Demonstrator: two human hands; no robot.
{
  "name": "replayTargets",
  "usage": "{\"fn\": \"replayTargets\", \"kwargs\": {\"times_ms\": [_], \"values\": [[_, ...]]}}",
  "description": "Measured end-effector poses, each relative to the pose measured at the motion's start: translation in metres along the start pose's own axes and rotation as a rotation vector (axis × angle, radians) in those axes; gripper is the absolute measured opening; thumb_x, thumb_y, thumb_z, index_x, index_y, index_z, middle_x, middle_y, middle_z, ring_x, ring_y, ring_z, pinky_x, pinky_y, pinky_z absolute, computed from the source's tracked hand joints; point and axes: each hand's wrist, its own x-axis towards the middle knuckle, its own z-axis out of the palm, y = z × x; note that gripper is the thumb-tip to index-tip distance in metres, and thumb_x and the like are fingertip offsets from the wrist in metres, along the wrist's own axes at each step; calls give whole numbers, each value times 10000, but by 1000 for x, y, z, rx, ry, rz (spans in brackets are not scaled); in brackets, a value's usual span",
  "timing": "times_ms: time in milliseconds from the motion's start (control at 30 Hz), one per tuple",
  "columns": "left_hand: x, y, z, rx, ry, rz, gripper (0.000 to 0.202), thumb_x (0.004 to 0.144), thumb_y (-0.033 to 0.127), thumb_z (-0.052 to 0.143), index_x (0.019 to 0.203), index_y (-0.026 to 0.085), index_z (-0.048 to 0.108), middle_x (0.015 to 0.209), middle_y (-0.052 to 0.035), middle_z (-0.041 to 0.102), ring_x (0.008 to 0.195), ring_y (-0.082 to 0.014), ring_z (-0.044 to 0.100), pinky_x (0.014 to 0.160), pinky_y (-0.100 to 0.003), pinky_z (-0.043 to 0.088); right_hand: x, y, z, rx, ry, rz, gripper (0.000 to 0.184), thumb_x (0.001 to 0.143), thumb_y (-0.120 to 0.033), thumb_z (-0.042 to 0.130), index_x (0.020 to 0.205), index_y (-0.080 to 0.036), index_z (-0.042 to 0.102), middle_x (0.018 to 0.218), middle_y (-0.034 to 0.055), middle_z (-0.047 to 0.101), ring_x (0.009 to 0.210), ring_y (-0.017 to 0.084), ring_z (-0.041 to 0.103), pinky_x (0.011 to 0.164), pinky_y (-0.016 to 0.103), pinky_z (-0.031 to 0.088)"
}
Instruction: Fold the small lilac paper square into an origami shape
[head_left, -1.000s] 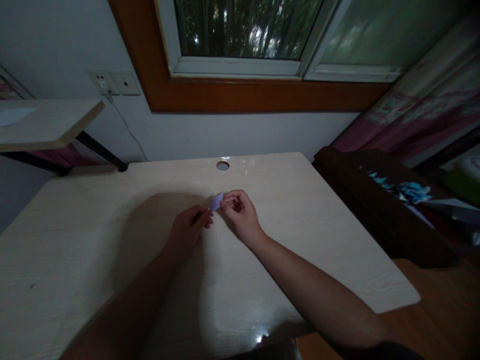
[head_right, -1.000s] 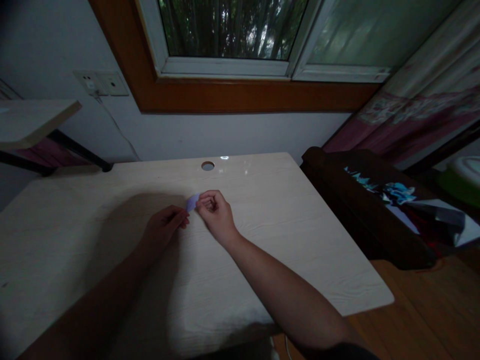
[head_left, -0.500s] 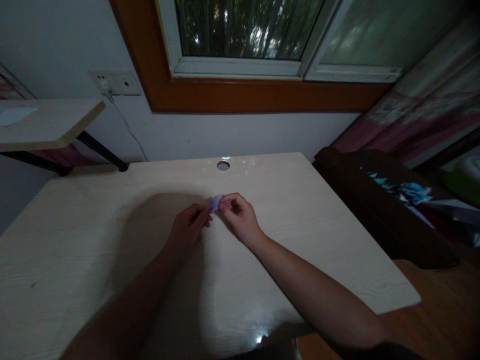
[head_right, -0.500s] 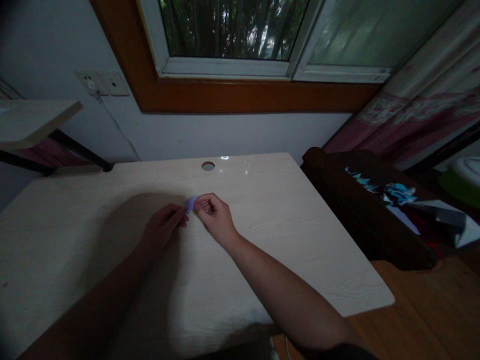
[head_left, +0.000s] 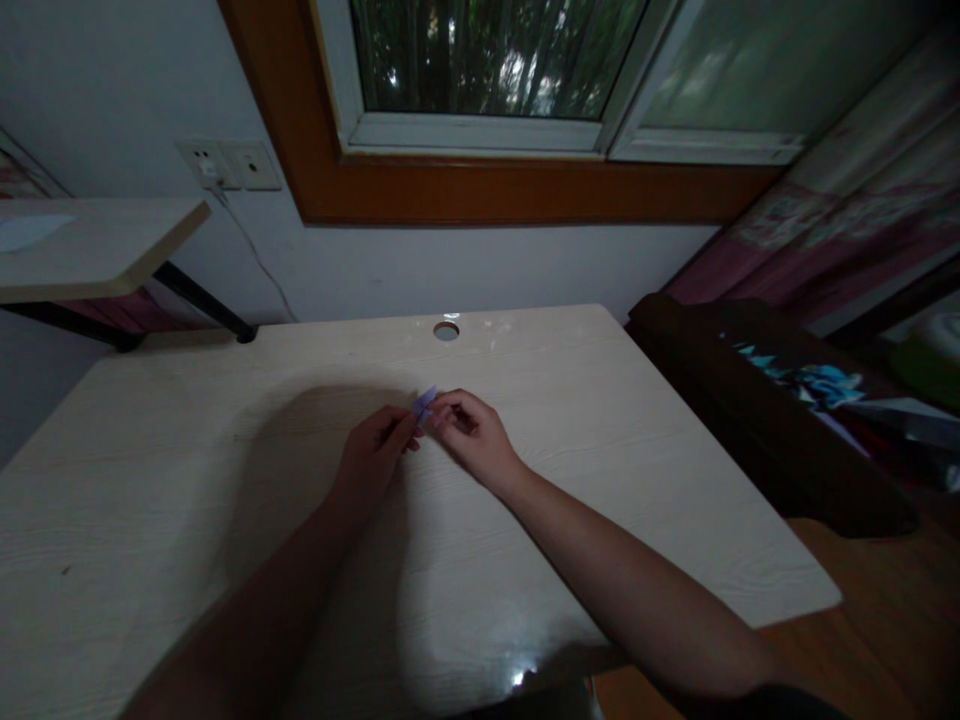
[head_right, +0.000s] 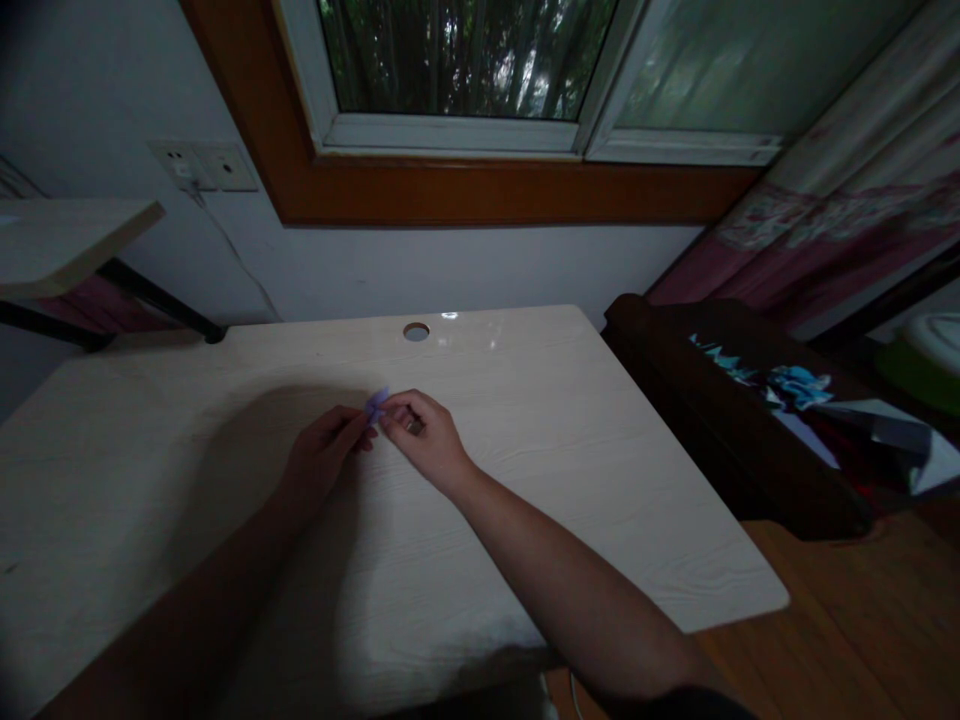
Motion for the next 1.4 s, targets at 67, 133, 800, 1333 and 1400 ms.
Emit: {"fn": "replayTargets", "kwargs": {"times_ms": [67,133,800,1333,1400], "values": [[0,-1,0,6,-3,4,283,936,449,559,873,201,680,739,-6,682,692,-154,617,671,-252,462,0,1,0,-7,-9,6,166,862,-351,696,986,-241,695,811,15,640,732,158,585,713,295,498],[1,-2,0,1,-5,9,289,944,454,549,877,202,675,725,-2,670,686,-152,603,670,-251,456,0,2,0,-7,-16,13,180,857,-345,698,1005,-243,692,805,11,634,723,157,584,701,290,498],[1,-1,1,-13,15,17,274,933,434,555,918,198,692,730,-9,689,679,-154,620,663,-258,488,3,-2,-3,-92,-25,-85,179,899,-381,667,804,-229,679,831,28,640,786,178,592,724,326,467],[-1,-7,4,-125,1,81,289,959,387,562,1180,202,591,758,10,687,667,-129,655,663,-250,507,2,5,1,89,-31,54,189,825,-363,747,944,-229,686,701,-30,566,629,126,513,620,267,430],[0,-6,4,-134,-7,87,298,952,397,575,1178,203,584,775,8,688,665,-128,655,654,-248,505,2,5,1,96,-30,67,204,818,-369,759,935,-219,688,703,-29,574,633,122,513,622,262,422]]}}
